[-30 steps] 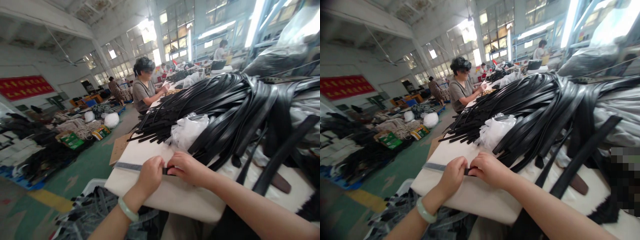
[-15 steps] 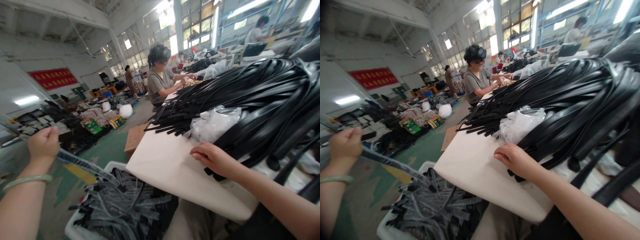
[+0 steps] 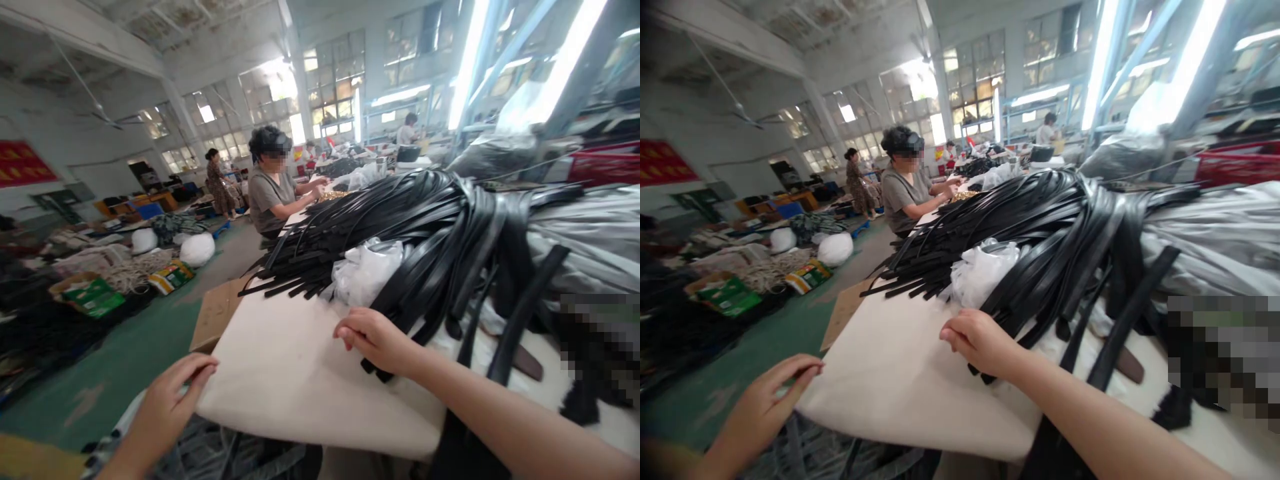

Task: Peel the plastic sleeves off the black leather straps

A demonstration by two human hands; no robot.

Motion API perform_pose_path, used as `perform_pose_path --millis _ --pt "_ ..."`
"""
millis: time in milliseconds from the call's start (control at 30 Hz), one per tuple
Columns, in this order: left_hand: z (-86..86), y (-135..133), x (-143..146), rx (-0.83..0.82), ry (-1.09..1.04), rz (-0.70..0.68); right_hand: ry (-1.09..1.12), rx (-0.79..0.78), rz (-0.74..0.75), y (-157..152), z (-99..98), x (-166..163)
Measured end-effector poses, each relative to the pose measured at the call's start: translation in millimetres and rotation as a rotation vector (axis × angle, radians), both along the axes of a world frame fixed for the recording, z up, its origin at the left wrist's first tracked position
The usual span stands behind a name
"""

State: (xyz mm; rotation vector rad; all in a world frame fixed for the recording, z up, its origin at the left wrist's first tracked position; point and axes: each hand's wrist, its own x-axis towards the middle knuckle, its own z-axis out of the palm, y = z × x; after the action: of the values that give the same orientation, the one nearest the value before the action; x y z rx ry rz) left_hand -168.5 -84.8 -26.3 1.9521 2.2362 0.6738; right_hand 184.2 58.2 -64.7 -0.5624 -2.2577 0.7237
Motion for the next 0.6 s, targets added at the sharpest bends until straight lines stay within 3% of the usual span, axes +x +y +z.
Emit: perform_pose_path --millis 133,233,333,467,600 --pt "-11.7 84 79 -0.101 0.01 -0.185 -0.001 -0.013 -0.006 1 0.3 1" --pt "-32.8 144 126 -0.077 0.037 -0.111 -0.043 -0.003 -0.005 1 1.3 1" --pt "-52.2 181 151 -0.061 0.055 -0.038 -0.031 0.045 -0.007 -1 3.2 3" --pt "-56.4 190 157 -0.066 0.012 -0.067 0.014 0.03 -0.042 4 -6.0 0" --pt "-39.2 164 147 -0.079 -0.12 -0.113 0.086 -0.209 -0.267 27 -24.6 -16"
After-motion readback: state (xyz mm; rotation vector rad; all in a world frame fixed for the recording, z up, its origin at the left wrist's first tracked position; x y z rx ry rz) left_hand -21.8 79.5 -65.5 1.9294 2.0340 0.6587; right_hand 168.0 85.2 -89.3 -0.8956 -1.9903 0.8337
